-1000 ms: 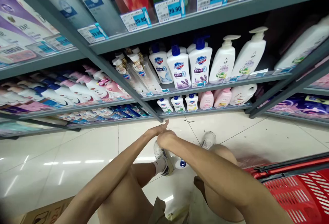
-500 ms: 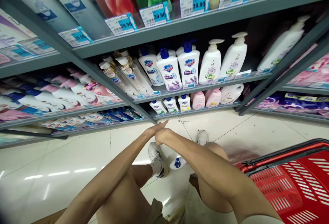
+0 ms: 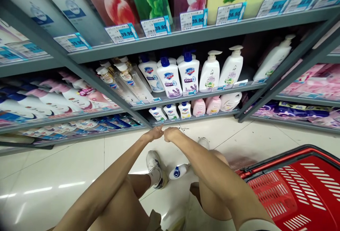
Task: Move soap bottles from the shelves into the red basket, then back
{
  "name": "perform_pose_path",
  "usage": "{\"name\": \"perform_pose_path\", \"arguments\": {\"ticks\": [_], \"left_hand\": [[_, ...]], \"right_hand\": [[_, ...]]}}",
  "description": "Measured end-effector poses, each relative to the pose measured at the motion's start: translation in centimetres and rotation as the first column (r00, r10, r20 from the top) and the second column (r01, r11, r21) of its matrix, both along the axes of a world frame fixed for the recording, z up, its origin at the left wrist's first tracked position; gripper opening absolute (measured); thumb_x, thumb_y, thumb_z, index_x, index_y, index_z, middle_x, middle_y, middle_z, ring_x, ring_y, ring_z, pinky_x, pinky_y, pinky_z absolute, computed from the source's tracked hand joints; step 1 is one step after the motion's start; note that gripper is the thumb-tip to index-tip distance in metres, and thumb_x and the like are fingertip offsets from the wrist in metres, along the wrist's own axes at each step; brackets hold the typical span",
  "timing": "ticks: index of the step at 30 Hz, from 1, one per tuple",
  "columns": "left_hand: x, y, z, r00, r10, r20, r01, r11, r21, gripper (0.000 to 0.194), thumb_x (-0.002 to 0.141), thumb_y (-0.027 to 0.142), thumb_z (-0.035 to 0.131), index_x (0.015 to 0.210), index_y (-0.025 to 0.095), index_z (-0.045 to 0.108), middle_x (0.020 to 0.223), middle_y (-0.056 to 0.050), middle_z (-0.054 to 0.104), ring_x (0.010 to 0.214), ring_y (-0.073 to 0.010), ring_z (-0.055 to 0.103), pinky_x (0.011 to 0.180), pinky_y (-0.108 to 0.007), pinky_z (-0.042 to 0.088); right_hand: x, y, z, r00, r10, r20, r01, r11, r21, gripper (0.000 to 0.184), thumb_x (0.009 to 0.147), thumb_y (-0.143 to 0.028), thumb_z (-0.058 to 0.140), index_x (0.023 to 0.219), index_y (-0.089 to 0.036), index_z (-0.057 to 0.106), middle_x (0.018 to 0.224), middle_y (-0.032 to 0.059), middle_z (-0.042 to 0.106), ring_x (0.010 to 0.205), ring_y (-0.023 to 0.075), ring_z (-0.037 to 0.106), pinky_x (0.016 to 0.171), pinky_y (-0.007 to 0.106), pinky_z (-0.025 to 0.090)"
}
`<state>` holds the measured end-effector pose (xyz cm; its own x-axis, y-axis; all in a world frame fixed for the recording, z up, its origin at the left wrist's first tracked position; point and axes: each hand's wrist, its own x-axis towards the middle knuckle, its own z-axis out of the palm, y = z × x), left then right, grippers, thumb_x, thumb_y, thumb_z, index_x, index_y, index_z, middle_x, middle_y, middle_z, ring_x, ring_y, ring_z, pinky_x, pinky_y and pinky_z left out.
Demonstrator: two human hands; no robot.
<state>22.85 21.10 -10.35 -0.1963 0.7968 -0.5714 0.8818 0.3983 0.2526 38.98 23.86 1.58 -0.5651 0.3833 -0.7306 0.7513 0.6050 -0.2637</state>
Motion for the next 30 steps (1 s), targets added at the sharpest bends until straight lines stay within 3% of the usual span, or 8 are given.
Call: {"name": "perform_pose_path", "arguments": {"ticks": [4,8,11,15,19,23,30], "left_hand": [[-0.7,0.0,0.1,0.999,-0.029,-0.018,0.029,0.999,-0.032,0.071,0.095,0.033,0.055,0.160,0.013,0.039,0.151,-0.020,0.062,0.149,-0.0319,0.050,0.117,-0.038,0.040],[-0.3,-0.5,0.2,1.000,-0.026,-0.010,0.025,0.999,-0.022,0.066,0.095,0.032,0.056,0.157,0.014,0.045,0.151,-0.018,0.063,0.145,-0.0286,0.055,0.114,-0.032,0.042],[-0.3,-1.1,0.2,0.999,0.033,-0.036,-0.033,0.999,0.012,0.062,0.094,0.032,0.058,0.153,0.015,0.051,0.149,-0.018,0.065,0.143,-0.0299,0.057,0.113,-0.034,0.044],[-1.9,-0.9,0.5,0.979,0.187,-0.080,-0.177,0.977,0.119,0.060,0.096,0.032,0.059,0.153,0.015,0.049,0.151,-0.019,0.063,0.143,-0.0292,0.057,0.113,-0.034,0.044],[-4.3,1.7,1.3,0.939,0.339,-0.054,-0.322,0.924,0.204,0.058,0.101,0.037,0.056,0.154,0.015,0.046,0.145,-0.017,0.068,0.135,-0.0230,0.064,0.105,-0.026,0.049],[-5.6,5.3,1.2,0.901,0.433,-0.038,-0.413,0.881,0.232,0.070,0.098,0.048,0.065,0.151,0.008,0.044,0.140,-0.022,0.069,0.133,-0.0267,0.064,0.103,-0.029,0.051],[-5.2,9.3,-2.3,0.853,0.514,-0.087,-0.467,0.828,0.310,0.098,0.093,0.053,0.071,0.158,0.000,0.020,0.163,-0.033,0.039,0.156,-0.0382,0.035,0.123,-0.040,0.036]], "right_hand": [[0.4,1.2,-1.3,0.999,-0.030,0.021,0.029,0.999,0.020,0.048,0.085,-0.006,0.063,0.133,-0.004,0.070,0.135,0.0249,0.070,0.125,0.0336,0.070,0.102,0.042,0.060],[0.5,0.7,-1.1,1.000,-0.018,0.017,0.018,1.000,-0.006,0.050,0.085,-0.010,0.067,0.135,-0.004,0.069,0.139,0.0238,0.068,0.124,0.0349,0.070,0.104,0.046,0.059],[0.6,0.2,-0.4,1.000,-0.004,-0.009,0.004,1.000,-0.016,0.047,0.093,-0.018,0.064,0.138,-0.007,0.068,0.144,0.0210,0.065,0.126,0.0330,0.070,0.106,0.043,0.058],[0.7,0.1,0.6,1.000,-0.009,-0.016,0.010,1.000,0.027,0.047,0.097,-0.019,0.058,0.141,-0.004,0.065,0.149,0.0242,0.061,0.131,0.0332,0.066,0.106,0.041,0.057],[0.2,-0.1,1.3,1.000,-0.017,0.000,0.017,0.999,0.037,0.047,0.092,-0.015,0.063,0.138,-0.005,0.068,0.145,0.0243,0.064,0.128,0.0340,0.069,0.103,0.041,0.059],[-0.7,-0.2,1.6,0.999,-0.025,-0.022,0.026,0.999,0.042,0.046,0.092,-0.016,0.062,0.137,-0.007,0.069,0.143,0.0241,0.065,0.126,0.0339,0.070,0.100,0.040,0.060],[-1.9,0.7,0.4,0.999,-0.028,-0.039,0.029,0.999,0.033,0.046,0.091,-0.013,0.064,0.136,-0.006,0.069,0.142,0.0255,0.065,0.128,0.0329,0.069,0.102,0.040,0.059]]}}
